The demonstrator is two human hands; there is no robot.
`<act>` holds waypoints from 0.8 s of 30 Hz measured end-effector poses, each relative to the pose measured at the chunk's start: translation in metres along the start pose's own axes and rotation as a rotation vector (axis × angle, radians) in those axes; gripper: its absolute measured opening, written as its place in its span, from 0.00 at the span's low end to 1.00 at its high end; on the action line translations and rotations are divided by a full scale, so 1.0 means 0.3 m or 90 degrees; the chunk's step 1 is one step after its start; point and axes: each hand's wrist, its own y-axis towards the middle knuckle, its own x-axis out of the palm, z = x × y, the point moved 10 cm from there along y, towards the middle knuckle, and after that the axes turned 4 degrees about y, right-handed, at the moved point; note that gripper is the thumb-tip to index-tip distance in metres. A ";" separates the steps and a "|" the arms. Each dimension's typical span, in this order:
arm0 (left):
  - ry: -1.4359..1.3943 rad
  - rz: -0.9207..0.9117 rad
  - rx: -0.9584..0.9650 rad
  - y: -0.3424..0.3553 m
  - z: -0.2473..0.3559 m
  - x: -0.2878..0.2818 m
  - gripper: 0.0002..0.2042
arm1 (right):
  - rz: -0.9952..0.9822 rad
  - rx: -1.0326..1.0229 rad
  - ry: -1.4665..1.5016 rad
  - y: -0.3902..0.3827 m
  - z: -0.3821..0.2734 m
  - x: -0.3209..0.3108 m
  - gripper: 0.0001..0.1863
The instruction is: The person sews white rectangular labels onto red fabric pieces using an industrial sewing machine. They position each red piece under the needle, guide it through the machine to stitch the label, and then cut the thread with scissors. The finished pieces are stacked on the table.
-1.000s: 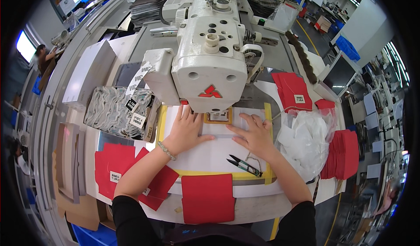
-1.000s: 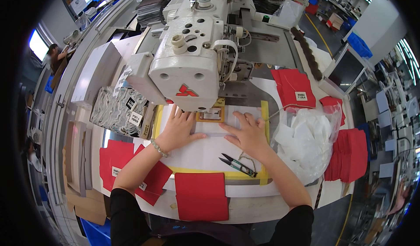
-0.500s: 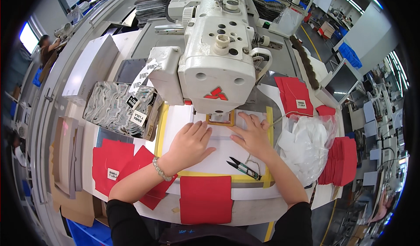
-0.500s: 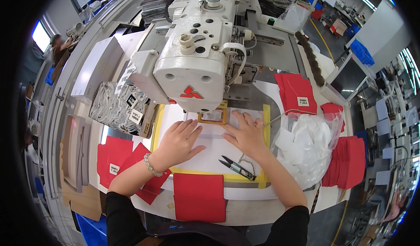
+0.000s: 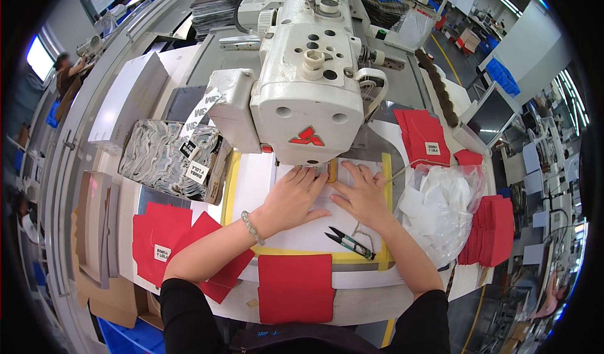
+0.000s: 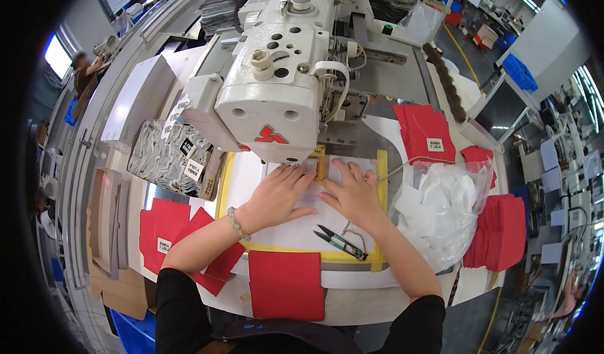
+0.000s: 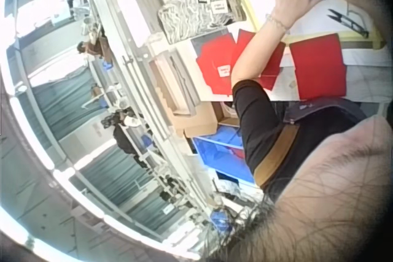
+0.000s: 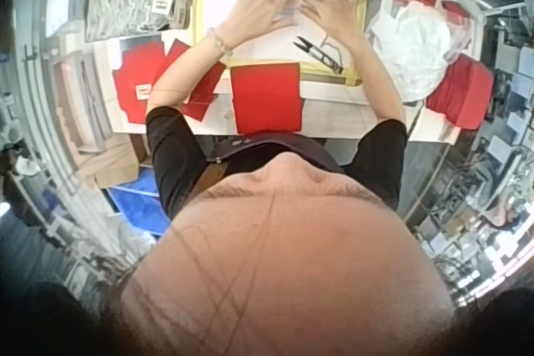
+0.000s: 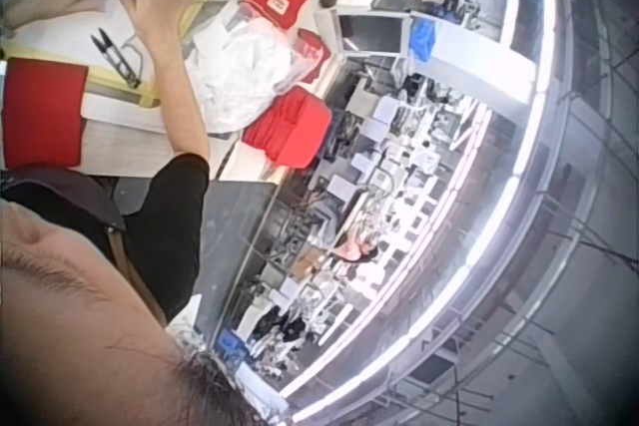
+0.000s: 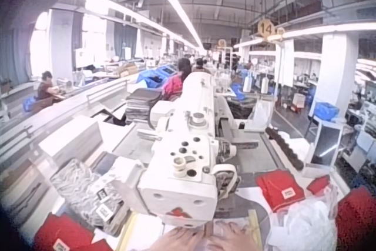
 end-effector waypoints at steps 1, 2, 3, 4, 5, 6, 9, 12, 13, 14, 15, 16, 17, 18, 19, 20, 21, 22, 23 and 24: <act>0.000 -0.001 0.002 0.002 0.000 0.003 0.34 | 0.007 -0.004 -0.003 0.000 -0.002 -0.001 0.17; 0.000 -0.001 0.004 0.005 0.001 0.008 0.34 | 0.014 -0.008 -0.006 -0.001 -0.004 -0.002 0.16; -0.006 0.005 0.006 0.008 0.002 0.010 0.33 | 0.020 -0.011 -0.009 -0.002 -0.006 -0.004 0.16; -0.011 0.010 0.009 0.011 0.003 0.013 0.33 | 0.020 -0.012 -0.009 -0.003 -0.004 -0.003 0.17; -0.016 0.014 0.010 0.012 0.003 0.013 0.32 | 0.021 -0.013 -0.008 -0.002 -0.004 -0.002 0.17; -0.017 0.019 0.012 0.013 0.005 0.010 0.31 | 0.021 -0.013 -0.007 -0.002 -0.004 -0.001 0.17; -0.020 0.024 0.015 0.017 0.006 0.002 0.30 | 0.027 -0.015 -0.015 -0.001 -0.008 -0.007 0.17; -0.018 0.023 0.015 0.020 0.006 0.010 0.30 | 0.023 -0.016 -0.028 -0.002 -0.012 -0.017 0.18; -0.011 0.028 0.017 0.018 0.007 0.013 0.30 | 0.030 -0.016 -0.036 -0.009 -0.019 -0.034 0.19; -0.004 0.034 0.020 0.017 0.011 0.015 0.30 | 0.036 -0.015 -0.046 -0.021 -0.032 -0.062 0.20; -0.004 0.028 0.017 0.015 0.011 0.020 0.29 | 0.042 -0.017 -0.053 -0.034 -0.051 -0.087 0.21; -0.004 0.022 0.015 0.017 0.008 0.024 0.29 | 0.044 -0.001 -0.034 -0.053 -0.063 -0.114 0.21; -0.003 0.015 0.006 0.008 -0.001 0.025 0.28 | 0.045 0.011 -0.011 -0.076 -0.086 -0.135 0.21; -0.017 0.027 0.004 0.004 -0.007 0.016 0.27 | 0.042 0.026 0.010 -0.107 -0.105 -0.151 0.21; -0.032 0.039 0.000 0.002 -0.017 0.001 0.26 | 0.030 0.032 0.052 -0.136 -0.125 -0.158 0.20; -0.050 0.049 -0.001 0.003 -0.014 -0.014 0.26 | 0.016 0.044 0.094 -0.170 -0.134 -0.162 0.19; -0.043 0.059 0.026 -0.006 0.016 -0.033 0.24 | 0.002 0.055 0.135 -0.204 -0.141 -0.157 0.18; -0.036 0.069 0.052 -0.017 0.049 -0.059 0.22 | -0.001 0.060 0.145 -0.240 -0.149 -0.150 0.17; -0.022 0.082 0.080 -0.022 0.079 -0.094 0.20 | 0.002 0.062 0.154 -0.269 -0.154 -0.147 0.17; -0.065 0.033 0.070 -0.040 0.097 -0.083 0.19 | 0.003 0.068 0.162 -0.299 -0.154 -0.140 0.16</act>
